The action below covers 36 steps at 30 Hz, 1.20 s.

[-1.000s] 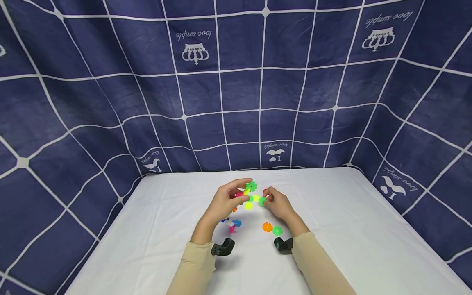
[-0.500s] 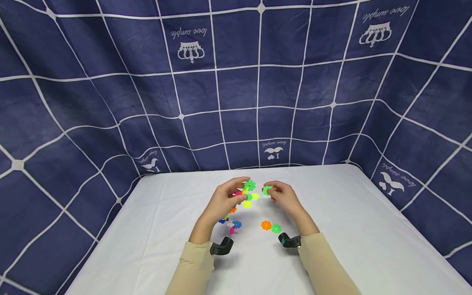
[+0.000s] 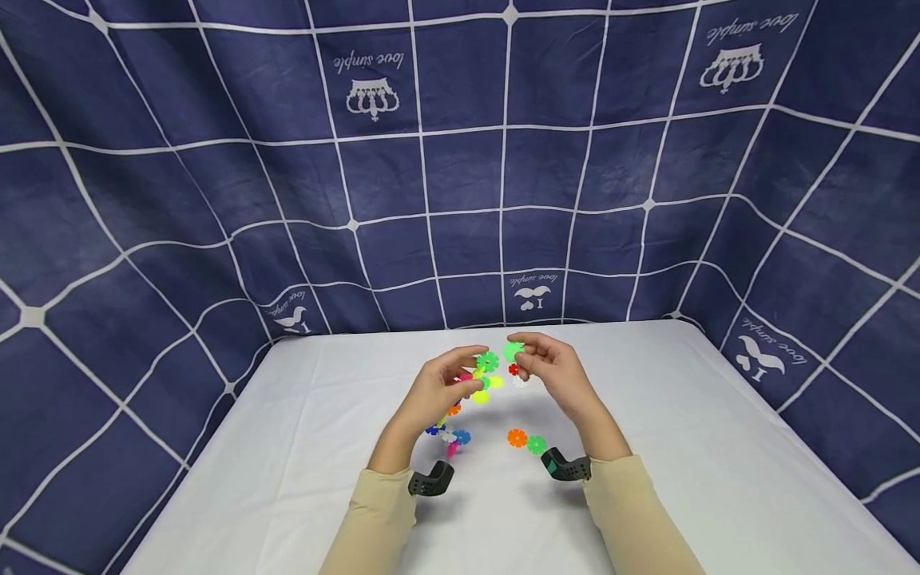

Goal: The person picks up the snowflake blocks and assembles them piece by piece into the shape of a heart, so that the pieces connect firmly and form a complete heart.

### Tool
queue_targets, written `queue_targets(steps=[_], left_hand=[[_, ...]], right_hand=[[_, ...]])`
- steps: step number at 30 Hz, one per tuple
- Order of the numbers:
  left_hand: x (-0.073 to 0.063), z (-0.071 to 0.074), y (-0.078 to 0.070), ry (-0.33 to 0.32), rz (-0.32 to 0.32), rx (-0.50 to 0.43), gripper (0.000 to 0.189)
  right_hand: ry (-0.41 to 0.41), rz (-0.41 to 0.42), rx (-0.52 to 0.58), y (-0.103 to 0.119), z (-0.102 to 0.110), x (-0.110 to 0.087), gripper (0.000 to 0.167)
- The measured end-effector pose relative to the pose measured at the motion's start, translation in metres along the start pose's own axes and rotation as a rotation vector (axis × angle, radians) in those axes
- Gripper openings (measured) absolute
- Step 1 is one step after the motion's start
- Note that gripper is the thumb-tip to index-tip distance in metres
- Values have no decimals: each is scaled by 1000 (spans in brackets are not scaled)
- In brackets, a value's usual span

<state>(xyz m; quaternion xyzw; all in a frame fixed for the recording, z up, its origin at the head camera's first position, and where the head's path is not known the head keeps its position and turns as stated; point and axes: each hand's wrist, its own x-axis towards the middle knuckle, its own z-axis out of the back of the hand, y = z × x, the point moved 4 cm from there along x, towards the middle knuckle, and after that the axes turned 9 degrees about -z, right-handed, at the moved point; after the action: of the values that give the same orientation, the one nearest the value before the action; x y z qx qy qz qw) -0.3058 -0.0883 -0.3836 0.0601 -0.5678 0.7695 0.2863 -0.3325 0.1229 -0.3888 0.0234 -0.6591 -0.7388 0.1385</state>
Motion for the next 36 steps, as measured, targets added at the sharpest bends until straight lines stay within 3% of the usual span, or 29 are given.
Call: queue_targets(steps=[7,15,30,36], left_hand=[[0,-1,2,12,3,23,48],[-1,-1,-1,33,-37,48,49],[-1,-1,-4,20,-63,29,48],[-2,1,-9,-12,-112,76,48]], right_hand=[[41,26,-6,13,-4,-6,30],[68,52,-30,16,-7,-8,29],[-41,146,-103,20,-14,-10,25],[-110,171,-161,23,-19,-13,28]])
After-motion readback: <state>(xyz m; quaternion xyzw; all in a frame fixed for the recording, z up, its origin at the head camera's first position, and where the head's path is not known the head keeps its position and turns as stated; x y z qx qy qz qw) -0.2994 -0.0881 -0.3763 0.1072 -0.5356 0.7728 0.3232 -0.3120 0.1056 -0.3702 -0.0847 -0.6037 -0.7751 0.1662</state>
